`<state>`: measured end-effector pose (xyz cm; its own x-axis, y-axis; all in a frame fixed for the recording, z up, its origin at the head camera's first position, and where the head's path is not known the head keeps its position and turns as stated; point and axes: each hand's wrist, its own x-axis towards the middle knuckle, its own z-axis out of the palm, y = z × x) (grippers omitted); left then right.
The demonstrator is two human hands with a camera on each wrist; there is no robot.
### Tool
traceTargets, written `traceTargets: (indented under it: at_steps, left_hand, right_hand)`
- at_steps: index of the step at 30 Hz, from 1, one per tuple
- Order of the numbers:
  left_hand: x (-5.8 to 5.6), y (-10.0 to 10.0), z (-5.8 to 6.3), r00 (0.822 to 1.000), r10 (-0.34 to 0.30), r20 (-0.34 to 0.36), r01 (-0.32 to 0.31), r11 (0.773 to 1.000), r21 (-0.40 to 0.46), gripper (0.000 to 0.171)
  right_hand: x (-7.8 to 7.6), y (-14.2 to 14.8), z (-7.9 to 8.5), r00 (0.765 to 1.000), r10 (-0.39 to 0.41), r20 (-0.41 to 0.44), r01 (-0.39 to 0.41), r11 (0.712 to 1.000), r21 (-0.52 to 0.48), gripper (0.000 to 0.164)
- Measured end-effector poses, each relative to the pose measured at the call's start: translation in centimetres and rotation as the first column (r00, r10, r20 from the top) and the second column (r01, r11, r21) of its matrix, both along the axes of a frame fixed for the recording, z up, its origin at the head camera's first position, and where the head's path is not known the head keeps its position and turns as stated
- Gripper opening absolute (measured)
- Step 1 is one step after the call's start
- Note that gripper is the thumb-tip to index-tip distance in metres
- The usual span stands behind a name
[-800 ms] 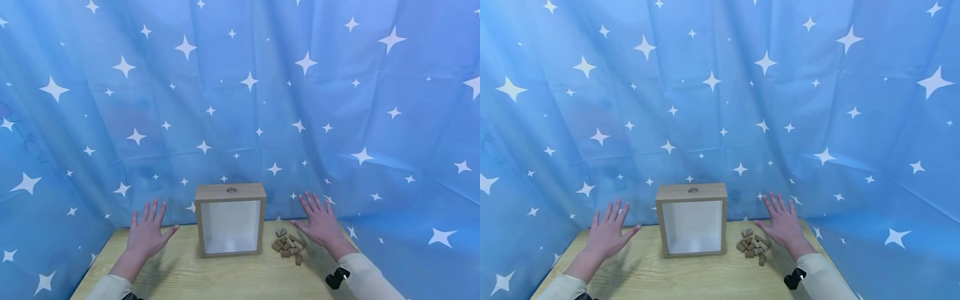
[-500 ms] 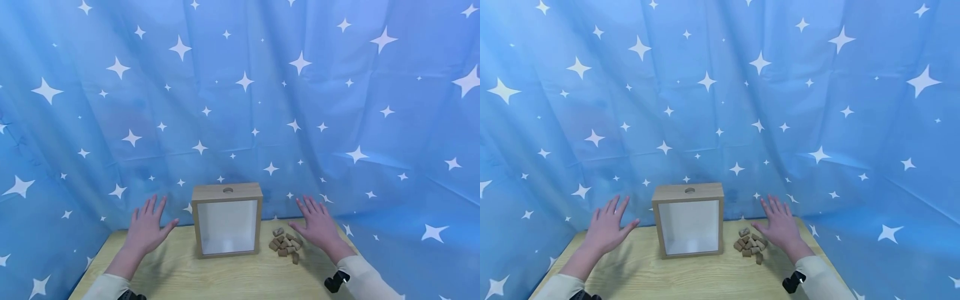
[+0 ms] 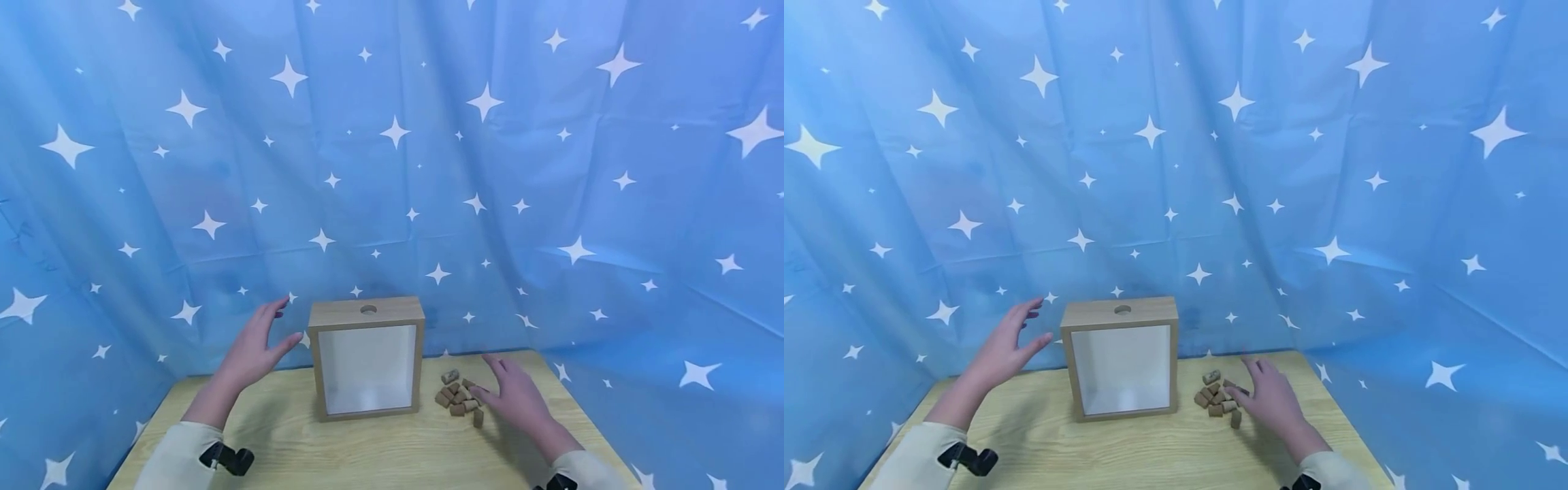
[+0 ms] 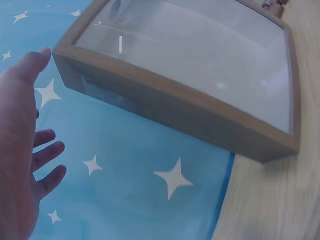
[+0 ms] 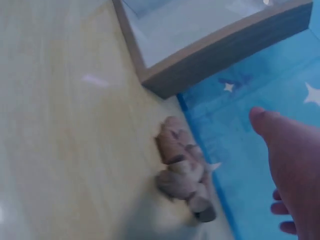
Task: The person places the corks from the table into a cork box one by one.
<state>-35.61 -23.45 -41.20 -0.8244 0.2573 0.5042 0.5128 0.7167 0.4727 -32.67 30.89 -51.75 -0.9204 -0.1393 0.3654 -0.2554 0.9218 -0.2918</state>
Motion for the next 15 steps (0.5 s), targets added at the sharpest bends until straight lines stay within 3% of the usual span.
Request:
traceTargets:
  at_steps: [7, 15]
  left_hand:
    - [-0.7, 0.9, 0.9, 0.996, -0.091, 0.021, 0.089, 0.991, 0.099, 0.078]
    - [-1.9, 2.7, 1.2, 0.99, -0.124, 0.062, 0.116, 0.986, 0.12, 0.082]
  right_hand:
    - [1.5, -1.0, -2.9, 0.994, -0.025, 0.108, 0.041, 0.987, -0.154, 0.074]
    - [2.1, -1.2, -5.4, 0.975, -0.038, 0.22, 0.118, 0.923, -0.366, 0.063]
